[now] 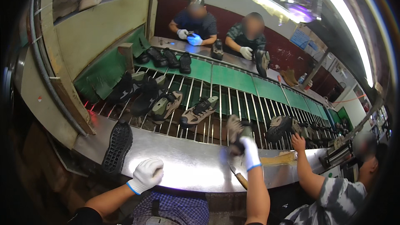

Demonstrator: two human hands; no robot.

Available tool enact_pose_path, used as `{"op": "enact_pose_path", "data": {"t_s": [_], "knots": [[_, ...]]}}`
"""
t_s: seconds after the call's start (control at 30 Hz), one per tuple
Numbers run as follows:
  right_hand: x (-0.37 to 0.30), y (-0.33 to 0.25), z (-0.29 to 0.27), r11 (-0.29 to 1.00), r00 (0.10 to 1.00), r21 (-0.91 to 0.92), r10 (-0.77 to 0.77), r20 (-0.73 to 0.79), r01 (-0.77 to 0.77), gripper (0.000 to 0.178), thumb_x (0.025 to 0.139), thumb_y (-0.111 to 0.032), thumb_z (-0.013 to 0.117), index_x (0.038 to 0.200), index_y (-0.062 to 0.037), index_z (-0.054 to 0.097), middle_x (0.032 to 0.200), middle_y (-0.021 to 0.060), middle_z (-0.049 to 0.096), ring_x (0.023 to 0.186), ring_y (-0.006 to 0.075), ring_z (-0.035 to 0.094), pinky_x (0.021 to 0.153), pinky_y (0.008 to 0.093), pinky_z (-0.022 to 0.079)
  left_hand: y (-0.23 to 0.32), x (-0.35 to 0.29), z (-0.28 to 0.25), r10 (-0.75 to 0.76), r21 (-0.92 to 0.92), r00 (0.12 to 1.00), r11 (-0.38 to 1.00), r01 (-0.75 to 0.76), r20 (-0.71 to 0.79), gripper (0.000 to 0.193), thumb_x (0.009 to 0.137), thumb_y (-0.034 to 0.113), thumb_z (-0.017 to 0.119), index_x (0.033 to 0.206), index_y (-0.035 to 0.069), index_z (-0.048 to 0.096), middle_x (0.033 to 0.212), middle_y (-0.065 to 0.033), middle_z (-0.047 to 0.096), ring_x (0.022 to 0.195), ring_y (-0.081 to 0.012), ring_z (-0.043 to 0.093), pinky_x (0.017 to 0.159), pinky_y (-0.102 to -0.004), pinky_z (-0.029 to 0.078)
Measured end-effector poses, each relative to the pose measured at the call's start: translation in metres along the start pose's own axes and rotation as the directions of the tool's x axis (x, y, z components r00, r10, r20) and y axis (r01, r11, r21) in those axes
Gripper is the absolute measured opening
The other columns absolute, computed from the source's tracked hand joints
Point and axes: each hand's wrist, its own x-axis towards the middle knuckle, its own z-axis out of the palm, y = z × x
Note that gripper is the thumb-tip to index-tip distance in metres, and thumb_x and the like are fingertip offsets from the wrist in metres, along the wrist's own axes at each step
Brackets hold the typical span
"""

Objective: The person applies adhesive to the edges of shoes using a brush, presses a sole onto one, and places the shoes onto a moving conveyor belt.

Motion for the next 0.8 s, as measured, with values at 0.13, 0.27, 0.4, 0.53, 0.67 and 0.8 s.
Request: {"op": "enact_pose_path", "data": {"t_s": [0.13,0.27,0.4,0.53,0.67,0.8], "knots": [[-0.151,0.034,0.029,0.565,0.879,-0.674,-0.272,0.393,0.476,0.091,0.079,-0.025,0.082,0.159,0.0014,0.049,0.149,0.0279,0.059,0.140,0.0392,0.058,0.117,0.0459,0.049,-0.006,0.021,-0.029,0.063,-0.032,0.998,0.997,-0.063,-0.008,0.028,0.083,0.008,0.078,0.109,0.002,0.074,0.112,-0.0195,0.075,0.104,-0.0386,0.073,0.093,-0.0472,0.060],[-0.262,0.111,0.014,0.663,0.970,-0.707,-0.164,0.182,0.245,0.103,0.084,-0.037,0.086,0.167,-0.0002,0.037,0.158,0.0263,0.051,0.146,0.0395,0.055,0.122,0.0451,0.045,-0.049,0.090,-0.090,0.181,0.236,0.983,0.956,-0.172,-0.019,0.034,0.080,0.010,0.078,0.111,0.001,0.070,0.109,-0.0216,0.071,0.104,-0.0435,0.069,0.097,-0.0507,0.057],[-0.338,0.135,-0.010,0.834,0.982,-0.541,-0.007,0.188,0.109,0.117,0.078,-0.032,0.094,0.171,-0.0008,0.029,0.156,0.0180,0.053,0.141,0.0297,0.056,0.119,0.0420,0.047,-0.156,0.105,-0.129,-0.227,0.505,0.970,0.849,0.154,0.087,0.068,0.088,0.036,0.080,0.145,0.005,0.061,0.152,-0.0217,0.059,0.142,-0.0422,0.055,0.120,-0.0486,0.046],[-0.328,0.201,-0.017,0.935,0.923,0.170,0.256,0.288,-0.312,0.078,0.098,-0.040,0.073,0.161,-0.0020,0.045,0.146,0.0173,0.063,0.131,0.0296,0.065,0.114,0.0438,0.054,-0.179,0.112,-0.135,-0.589,0.303,0.753,0.805,0.511,0.295,0.071,0.091,0.040,0.082,0.151,0.006,0.062,0.134,-0.0171,0.074,0.127,-0.0333,0.070,0.114,-0.0429,0.052],[-0.309,0.299,0.007,0.075,0.790,0.850,0.418,0.448,-0.521,0.031,0.116,-0.036,0.054,0.123,-0.0074,0.065,0.097,0.0032,0.068,0.086,0.0193,0.068,0.082,0.0352,0.058,-0.140,0.111,-0.144,-0.387,0.224,0.754,0.922,0.316,0.531,0.060,0.090,0.028,0.088,0.143,0.006,0.069,0.122,-0.0133,0.079,0.119,-0.0293,0.074,0.107,-0.0398,0.056],[-0.294,0.285,0.014,-0.681,0.591,0.352,-0.146,0.794,-0.641,0.028,0.113,-0.028,0.068,0.089,-0.0188,0.056,0.072,-0.0090,0.044,0.060,0.0043,0.045,0.056,0.0252,0.043,-0.095,0.100,-0.163,-0.267,0.052,0.594,0.934,0.353,0.759,0.034,0.093,0.018,0.087,0.124,0.005,0.079,0.123,-0.0089,0.081,0.115,-0.0190,0.074,0.106,-0.0331,0.056]]}}
